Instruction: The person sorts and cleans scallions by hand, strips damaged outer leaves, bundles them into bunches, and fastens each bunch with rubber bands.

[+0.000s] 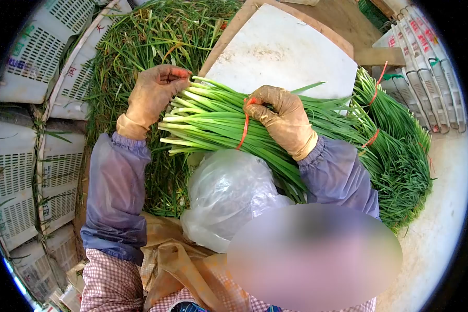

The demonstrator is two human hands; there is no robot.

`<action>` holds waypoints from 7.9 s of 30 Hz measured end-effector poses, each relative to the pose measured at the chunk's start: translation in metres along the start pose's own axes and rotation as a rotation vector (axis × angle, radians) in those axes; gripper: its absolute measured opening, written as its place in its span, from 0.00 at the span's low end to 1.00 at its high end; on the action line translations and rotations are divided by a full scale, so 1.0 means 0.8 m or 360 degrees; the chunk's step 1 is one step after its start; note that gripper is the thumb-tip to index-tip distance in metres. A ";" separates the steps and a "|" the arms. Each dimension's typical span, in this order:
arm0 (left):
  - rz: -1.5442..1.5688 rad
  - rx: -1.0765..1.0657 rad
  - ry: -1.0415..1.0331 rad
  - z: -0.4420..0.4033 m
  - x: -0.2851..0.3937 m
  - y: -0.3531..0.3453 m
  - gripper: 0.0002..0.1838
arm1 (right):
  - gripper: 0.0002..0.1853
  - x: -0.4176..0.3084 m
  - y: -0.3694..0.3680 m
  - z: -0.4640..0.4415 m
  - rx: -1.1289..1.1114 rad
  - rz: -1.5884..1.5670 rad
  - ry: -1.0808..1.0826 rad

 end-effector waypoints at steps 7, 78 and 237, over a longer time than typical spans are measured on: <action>-0.0637 0.0275 -0.0497 0.018 0.037 -0.002 0.08 | 0.03 -0.002 0.002 -0.001 -0.0006 0.0012 0.0064; 0.1149 0.0400 -0.0038 0.041 -0.069 0.032 0.43 | 0.04 0.042 0.051 -0.020 0.0122 -0.0727 -0.0297; -0.2112 -0.0606 -0.0526 0.045 0.098 -0.178 0.56 | 0.14 0.076 -0.067 0.118 0.0453 -0.0933 -0.0308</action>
Point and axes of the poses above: each hand's wrist, its own z-axis away from the middle knuckle, its own y-axis out of the back of the hand, x = y × z, the point moved 9 cm from there along -z, towards the middle knuckle, and after that the axes turned 2 degrees about -x, right-handed, at the moved point
